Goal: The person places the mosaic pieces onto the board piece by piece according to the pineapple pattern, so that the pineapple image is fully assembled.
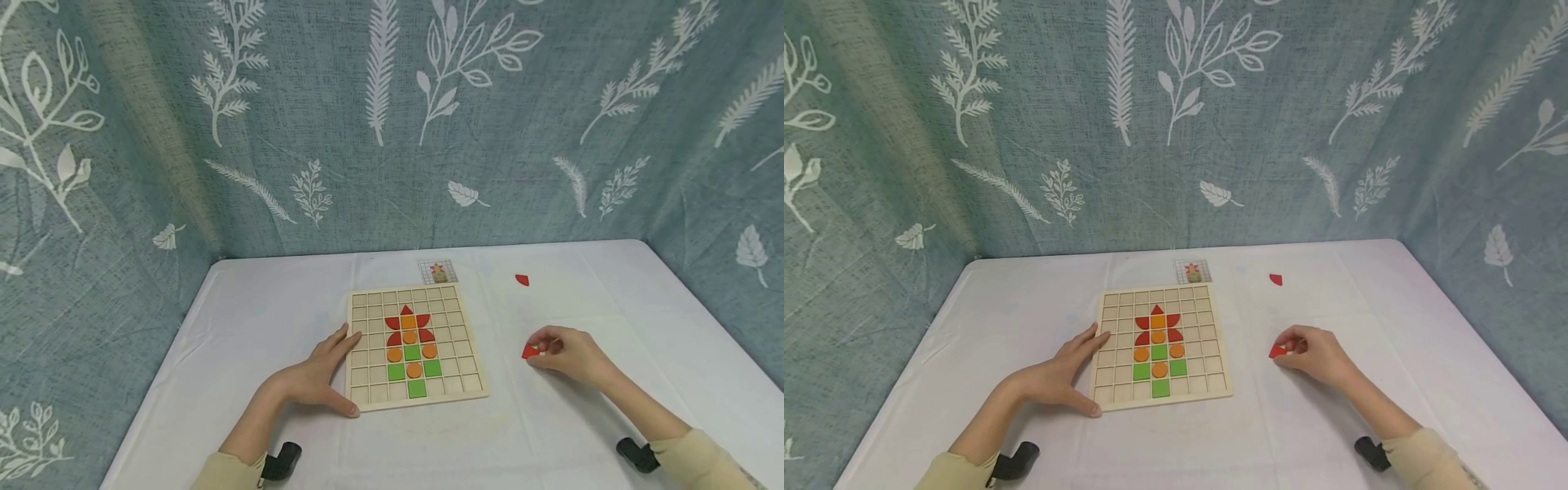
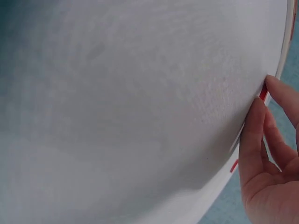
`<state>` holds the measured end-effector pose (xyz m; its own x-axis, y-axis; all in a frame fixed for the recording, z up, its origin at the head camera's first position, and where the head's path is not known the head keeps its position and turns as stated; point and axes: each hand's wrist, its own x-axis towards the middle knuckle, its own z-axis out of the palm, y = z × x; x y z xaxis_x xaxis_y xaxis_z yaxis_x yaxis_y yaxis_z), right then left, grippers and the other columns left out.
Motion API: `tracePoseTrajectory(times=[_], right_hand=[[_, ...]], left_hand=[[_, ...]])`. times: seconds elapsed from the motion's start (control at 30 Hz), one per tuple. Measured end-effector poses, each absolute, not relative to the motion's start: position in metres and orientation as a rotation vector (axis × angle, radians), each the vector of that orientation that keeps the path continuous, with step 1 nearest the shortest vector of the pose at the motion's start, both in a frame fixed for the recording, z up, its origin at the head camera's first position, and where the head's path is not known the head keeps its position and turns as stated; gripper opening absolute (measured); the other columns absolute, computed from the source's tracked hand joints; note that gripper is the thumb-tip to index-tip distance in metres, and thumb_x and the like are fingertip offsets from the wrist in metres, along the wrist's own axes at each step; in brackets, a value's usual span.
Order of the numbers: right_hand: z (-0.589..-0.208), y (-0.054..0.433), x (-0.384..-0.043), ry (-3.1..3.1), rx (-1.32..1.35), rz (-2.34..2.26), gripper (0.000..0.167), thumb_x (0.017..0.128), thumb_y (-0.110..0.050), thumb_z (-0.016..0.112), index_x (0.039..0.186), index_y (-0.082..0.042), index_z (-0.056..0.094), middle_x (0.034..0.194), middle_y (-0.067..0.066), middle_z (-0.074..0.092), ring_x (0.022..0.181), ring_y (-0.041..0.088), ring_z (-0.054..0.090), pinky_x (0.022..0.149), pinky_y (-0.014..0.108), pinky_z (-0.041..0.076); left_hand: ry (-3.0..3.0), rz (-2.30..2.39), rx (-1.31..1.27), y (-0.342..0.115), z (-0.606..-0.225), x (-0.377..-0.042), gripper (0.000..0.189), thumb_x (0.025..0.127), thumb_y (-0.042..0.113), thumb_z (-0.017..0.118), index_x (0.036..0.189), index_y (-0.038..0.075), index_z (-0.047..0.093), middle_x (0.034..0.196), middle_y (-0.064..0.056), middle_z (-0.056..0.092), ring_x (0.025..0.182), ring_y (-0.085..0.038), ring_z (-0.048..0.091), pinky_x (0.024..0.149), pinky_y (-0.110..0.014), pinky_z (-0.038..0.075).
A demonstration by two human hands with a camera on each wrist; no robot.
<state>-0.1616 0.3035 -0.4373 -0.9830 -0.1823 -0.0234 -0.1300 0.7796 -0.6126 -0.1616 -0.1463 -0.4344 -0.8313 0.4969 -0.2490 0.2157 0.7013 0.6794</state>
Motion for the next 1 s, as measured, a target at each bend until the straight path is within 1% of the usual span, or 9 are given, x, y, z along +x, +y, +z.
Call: tracePoseTrajectory(times=[0.13,0.33,0.5,0.6,0.8,0.93,1.0], right_hand=[[-0.438,0.304,-0.163,2.869,-0.299,-1.017,0.027,0.079,-0.021,0.082,0.101,-0.011,0.071,0.081,-0.003,0.056,0.078,0.017,0.053,0.063,0.024,0.046],[-0.437,0.304,-0.164,2.875,-0.333,-1.025,0.024,0.079,-0.019,0.082,0.099,-0.011,0.071,0.080,-0.004,0.058,0.075,0.016,0.054,0.064,0.024,0.046],[-0.437,0.298,-0.163,2.862,-0.340,-1.075,0.027,0.080,-0.023,0.082,0.101,-0.009,0.072,0.078,-0.004,0.061,0.073,0.014,0.055,0.060,0.024,0.047],[-0.437,0.293,-0.164,2.802,-0.299,-1.155,0.029,0.080,-0.025,0.081,0.103,-0.010,0.073,0.077,-0.002,0.062,0.072,0.015,0.055,0.058,0.025,0.049],[-0.435,0.279,-0.163,2.668,-0.279,-1.309,0.032,0.081,-0.026,0.081,0.106,-0.008,0.072,0.079,0.003,0.063,0.068,0.017,0.059,0.060,0.028,0.053],[-0.433,0.266,-0.162,2.617,-0.324,-1.358,0.031,0.081,-0.025,0.080,0.107,-0.009,0.072,0.082,0.003,0.064,0.073,0.017,0.061,0.063,0.029,0.054],[-0.432,0.257,-0.162,2.599,-0.330,-1.360,0.029,0.080,-0.026,0.081,0.105,-0.012,0.073,0.084,0.003,0.064,0.075,0.017,0.061,0.064,0.029,0.054]], left_hand=[[2.493,0.923,0.553,-0.147,-0.435,-0.162,0.122,0.062,0.041,0.091,0.156,0.009,0.021,0.162,-0.018,0.002,0.146,-0.043,0.004,0.109,-0.066,0.019],[2.494,0.925,0.556,-0.147,-0.435,-0.162,0.122,0.062,0.041,0.091,0.156,0.008,0.021,0.162,-0.018,0.001,0.146,-0.043,0.004,0.109,-0.066,0.019],[2.495,0.924,0.553,-0.147,-0.437,-0.162,0.122,0.062,0.042,0.091,0.156,0.008,0.021,0.162,-0.018,0.002,0.146,-0.043,0.004,0.108,-0.066,0.019],[2.495,0.922,0.552,-0.147,-0.438,-0.162,0.122,0.061,0.042,0.091,0.156,0.008,0.021,0.162,-0.018,0.002,0.146,-0.043,0.004,0.109,-0.066,0.019],[2.494,0.922,0.546,-0.146,-0.438,-0.162,0.123,0.061,0.041,0.091,0.156,0.008,0.020,0.162,-0.018,0.001,0.146,-0.044,0.004,0.109,-0.066,0.018],[2.498,0.920,0.553,-0.146,-0.438,-0.161,0.123,0.061,0.041,0.091,0.156,0.008,0.020,0.162,-0.019,0.001,0.146,-0.044,0.004,0.109,-0.066,0.019],[2.500,0.919,0.557,-0.146,-0.438,-0.162,0.123,0.061,0.041,0.091,0.156,0.008,0.020,0.162,-0.019,0.001,0.146,-0.044,0.004,0.109,-0.066,0.019]])
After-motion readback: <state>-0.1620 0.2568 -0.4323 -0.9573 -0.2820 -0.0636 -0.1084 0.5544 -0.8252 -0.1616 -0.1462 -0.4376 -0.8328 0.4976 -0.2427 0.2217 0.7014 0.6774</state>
